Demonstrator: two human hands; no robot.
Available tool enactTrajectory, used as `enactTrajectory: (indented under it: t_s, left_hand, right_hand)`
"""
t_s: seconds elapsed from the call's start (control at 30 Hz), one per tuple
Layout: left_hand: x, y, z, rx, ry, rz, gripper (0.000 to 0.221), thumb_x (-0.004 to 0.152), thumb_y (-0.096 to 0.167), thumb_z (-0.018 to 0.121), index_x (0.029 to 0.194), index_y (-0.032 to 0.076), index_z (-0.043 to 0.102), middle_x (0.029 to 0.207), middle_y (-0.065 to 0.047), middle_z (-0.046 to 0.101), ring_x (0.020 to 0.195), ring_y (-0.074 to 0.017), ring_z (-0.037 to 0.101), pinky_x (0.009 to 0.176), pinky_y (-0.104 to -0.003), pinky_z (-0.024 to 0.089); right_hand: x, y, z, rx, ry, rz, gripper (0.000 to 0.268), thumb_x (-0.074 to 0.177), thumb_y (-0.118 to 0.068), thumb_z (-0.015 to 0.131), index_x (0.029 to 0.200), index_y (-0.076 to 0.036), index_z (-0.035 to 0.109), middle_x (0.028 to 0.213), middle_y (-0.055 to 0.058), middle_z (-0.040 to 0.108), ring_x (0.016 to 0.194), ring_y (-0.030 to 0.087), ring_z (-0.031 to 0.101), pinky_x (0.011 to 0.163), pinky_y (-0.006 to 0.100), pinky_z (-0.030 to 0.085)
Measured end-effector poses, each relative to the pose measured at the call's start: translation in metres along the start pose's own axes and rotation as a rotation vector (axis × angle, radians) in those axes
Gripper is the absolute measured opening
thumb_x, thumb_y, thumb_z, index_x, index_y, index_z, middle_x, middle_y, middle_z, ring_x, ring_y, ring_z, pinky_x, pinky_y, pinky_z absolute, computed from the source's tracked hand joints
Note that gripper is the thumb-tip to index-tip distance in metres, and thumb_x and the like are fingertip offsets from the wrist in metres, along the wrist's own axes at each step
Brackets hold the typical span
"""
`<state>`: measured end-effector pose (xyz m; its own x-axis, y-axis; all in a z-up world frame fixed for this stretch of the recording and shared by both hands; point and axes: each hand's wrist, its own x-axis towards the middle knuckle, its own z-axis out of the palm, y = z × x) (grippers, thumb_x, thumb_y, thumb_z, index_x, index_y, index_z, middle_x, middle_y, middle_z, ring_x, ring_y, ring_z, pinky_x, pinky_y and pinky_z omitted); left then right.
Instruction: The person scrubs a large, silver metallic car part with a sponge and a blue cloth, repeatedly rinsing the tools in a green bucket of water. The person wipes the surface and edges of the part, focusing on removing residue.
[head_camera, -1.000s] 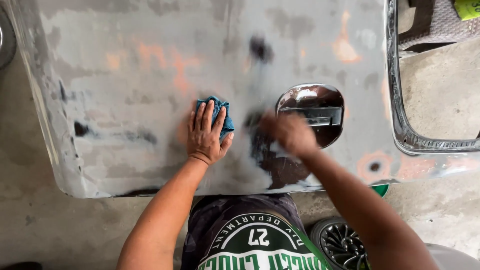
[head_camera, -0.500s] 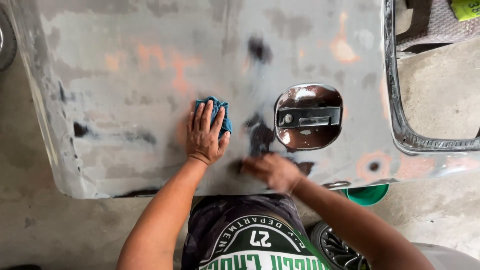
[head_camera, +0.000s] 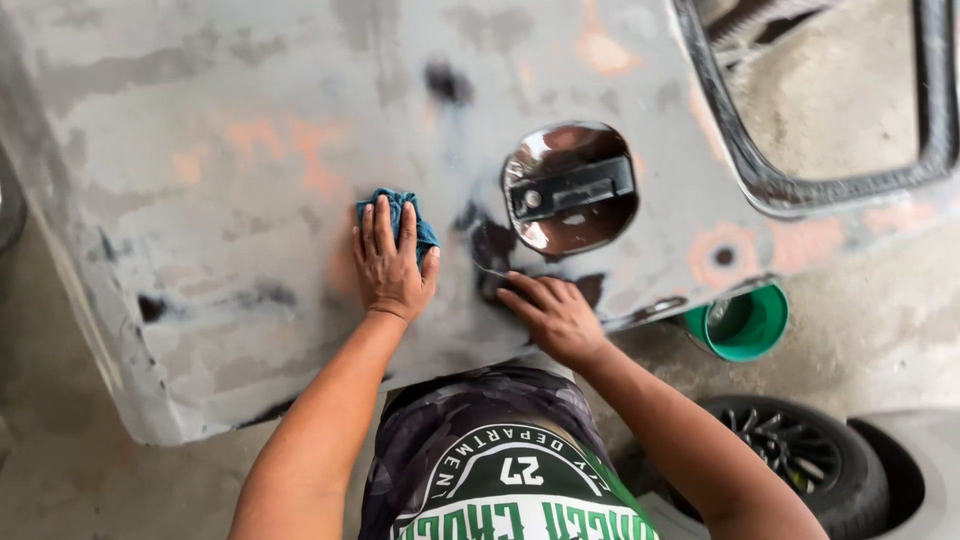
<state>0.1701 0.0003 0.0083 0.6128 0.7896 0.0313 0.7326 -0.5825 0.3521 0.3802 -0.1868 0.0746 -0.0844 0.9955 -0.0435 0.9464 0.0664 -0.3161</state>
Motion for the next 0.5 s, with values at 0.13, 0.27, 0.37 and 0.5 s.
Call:
enactTrajectory:
  t_s: [0.13,0.27,0.37,0.5]
  left_hand:
    - [0.007,0.051,0.013,-0.022,0.025,0.139,0.074,0.097,0.051,0.056,0.16,0.012,0.042,0.167,-0.021,0.026,0.154,-0.0419,0.025,0.122,-0.061,0.019]
    - [-0.026,0.101,0.024,-0.106,-0.183,0.469,0.073,0.095,0.051,0.054,0.157,0.016,0.043,0.167,-0.018,0.024,0.154,-0.0387,0.021,0.122,-0.059,0.015]
    - [-0.061,0.088,0.012,-0.114,-0.263,0.691,0.068,0.095,0.047,0.055,0.157,0.02,0.044,0.169,-0.012,0.024,0.156,-0.0321,0.02,0.125,-0.055,0.013]
    - [-0.11,0.015,-0.004,-0.068,-0.295,0.673,0.067,0.096,0.045,0.057,0.158,0.023,0.043,0.17,-0.007,0.024,0.157,-0.0268,0.02,0.125,-0.052,0.012]
  right_hand:
    - [-0.068,0.048,-0.004,0.06,0.119,0.442,0.049,0.092,-0.004,0.061,0.139,-0.02,0.063,0.147,0.005,0.06,0.114,0.03,0.06,0.099,0.043,0.05]
    - [-0.09,0.059,0.015,-0.102,0.504,0.849,0.041,0.094,-0.009,0.067,0.134,-0.016,0.065,0.137,0.009,0.062,0.114,0.037,0.058,0.098,0.048,0.047]
    - [-0.066,0.024,0.026,-0.101,0.563,0.817,0.042,0.093,-0.008,0.066,0.134,-0.015,0.065,0.136,0.011,0.062,0.114,0.037,0.058,0.098,0.049,0.047]
    - [-0.071,-0.036,0.018,0.015,0.355,0.615,0.044,0.091,-0.007,0.064,0.134,-0.015,0.064,0.141,0.013,0.06,0.107,0.033,0.059,0.094,0.045,0.047]
